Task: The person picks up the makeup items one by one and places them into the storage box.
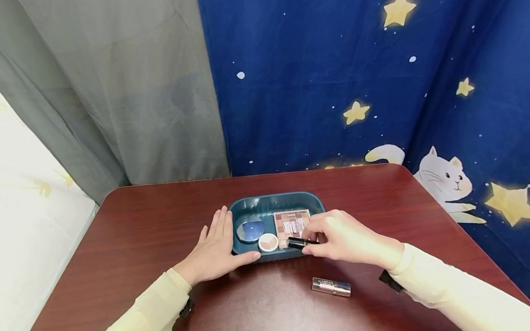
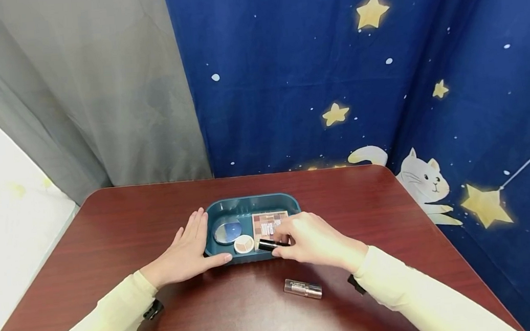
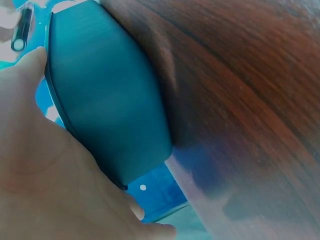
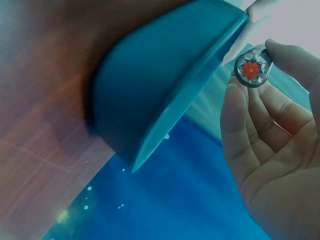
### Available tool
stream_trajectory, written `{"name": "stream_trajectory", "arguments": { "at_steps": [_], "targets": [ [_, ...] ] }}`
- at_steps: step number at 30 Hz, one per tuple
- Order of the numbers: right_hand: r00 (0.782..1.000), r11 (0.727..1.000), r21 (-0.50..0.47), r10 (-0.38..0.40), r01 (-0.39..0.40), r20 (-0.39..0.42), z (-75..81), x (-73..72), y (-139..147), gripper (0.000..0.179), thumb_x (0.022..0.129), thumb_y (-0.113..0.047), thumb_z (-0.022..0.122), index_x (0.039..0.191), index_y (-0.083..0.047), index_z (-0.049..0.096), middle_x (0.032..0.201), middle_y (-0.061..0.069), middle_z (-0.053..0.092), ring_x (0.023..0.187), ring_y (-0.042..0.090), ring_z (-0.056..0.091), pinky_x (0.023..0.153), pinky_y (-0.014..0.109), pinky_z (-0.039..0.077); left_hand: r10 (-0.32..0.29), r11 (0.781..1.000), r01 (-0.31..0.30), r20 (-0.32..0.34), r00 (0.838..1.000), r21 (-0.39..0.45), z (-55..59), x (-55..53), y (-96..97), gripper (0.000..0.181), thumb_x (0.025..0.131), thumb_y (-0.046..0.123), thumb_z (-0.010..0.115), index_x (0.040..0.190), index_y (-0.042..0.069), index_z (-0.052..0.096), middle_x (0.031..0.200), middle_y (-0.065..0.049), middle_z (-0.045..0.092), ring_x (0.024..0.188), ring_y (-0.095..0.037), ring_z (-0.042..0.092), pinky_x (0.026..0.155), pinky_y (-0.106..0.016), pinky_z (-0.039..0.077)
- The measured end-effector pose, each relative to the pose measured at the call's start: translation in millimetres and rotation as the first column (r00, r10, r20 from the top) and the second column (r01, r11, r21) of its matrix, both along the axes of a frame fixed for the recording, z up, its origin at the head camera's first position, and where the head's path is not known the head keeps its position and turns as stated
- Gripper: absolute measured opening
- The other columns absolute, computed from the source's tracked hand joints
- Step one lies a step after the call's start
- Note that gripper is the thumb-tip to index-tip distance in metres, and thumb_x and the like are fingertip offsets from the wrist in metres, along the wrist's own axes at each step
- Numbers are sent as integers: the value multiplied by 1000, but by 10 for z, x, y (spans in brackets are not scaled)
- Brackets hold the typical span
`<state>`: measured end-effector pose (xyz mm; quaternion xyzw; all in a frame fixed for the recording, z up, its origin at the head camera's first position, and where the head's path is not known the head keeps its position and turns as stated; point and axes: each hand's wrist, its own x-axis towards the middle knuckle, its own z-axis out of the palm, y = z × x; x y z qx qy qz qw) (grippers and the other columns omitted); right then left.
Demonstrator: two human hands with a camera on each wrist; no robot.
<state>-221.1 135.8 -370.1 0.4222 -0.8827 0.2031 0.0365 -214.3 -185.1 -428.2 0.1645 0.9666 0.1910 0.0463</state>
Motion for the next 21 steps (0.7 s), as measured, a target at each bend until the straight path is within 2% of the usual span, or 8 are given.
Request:
{"name": "stream_trajectory", "arguments": {
  "at_steps": [7, 14, 18, 21],
  "targets": [
    [999, 1000, 10, 18, -18, 31, 32, -233, -299, 9, 84, -31, 83, 86, -29, 75, 75, -21, 59, 68, 1, 56, 59, 24, 47, -2, 1000, 2, 6, 1000, -8, -2, -26, -13, 132, 76, 91, 47, 160, -3, 4, 167, -17, -5, 153, -35, -2, 115, -66, 12],
    [999, 997, 74, 32, -32, -5, -62, -413, -593, 10, 81, -31, 84, 77, -30, 74, 72, -20, 55, 66, 1, 56, 58, 22, 46, 1, 1000, -1, 4, 1000, -3, 11, -45, -16, 130, 78, 88, 50, 160, -3, 5, 167, -17, -3, 153, -35, -2, 115, -66, 13],
    [996, 993, 112, 26, -36, 91, -107, -449, -753, 9, 83, -35, 83, 79, -28, 77, 67, -21, 60, 63, 0, 56, 56, 23, 47, 0, 1000, 0, 12, 1000, -2, 11, -29, -22, 131, 78, 89, 49, 159, -3, 5, 167, -18, -2, 153, -36, -1, 114, -67, 13],
    [983, 990, 138, 6, -32, 185, -121, -463, -868, 9, 84, -35, 82, 82, -27, 77, 66, -21, 63, 61, -2, 59, 56, 23, 50, -2, 1000, 2, 17, 1000, -1, 14, -23, -26, 130, 78, 89, 49, 159, -3, 5, 167, -18, -2, 153, -36, -1, 114, -67, 13]
  ]
}}
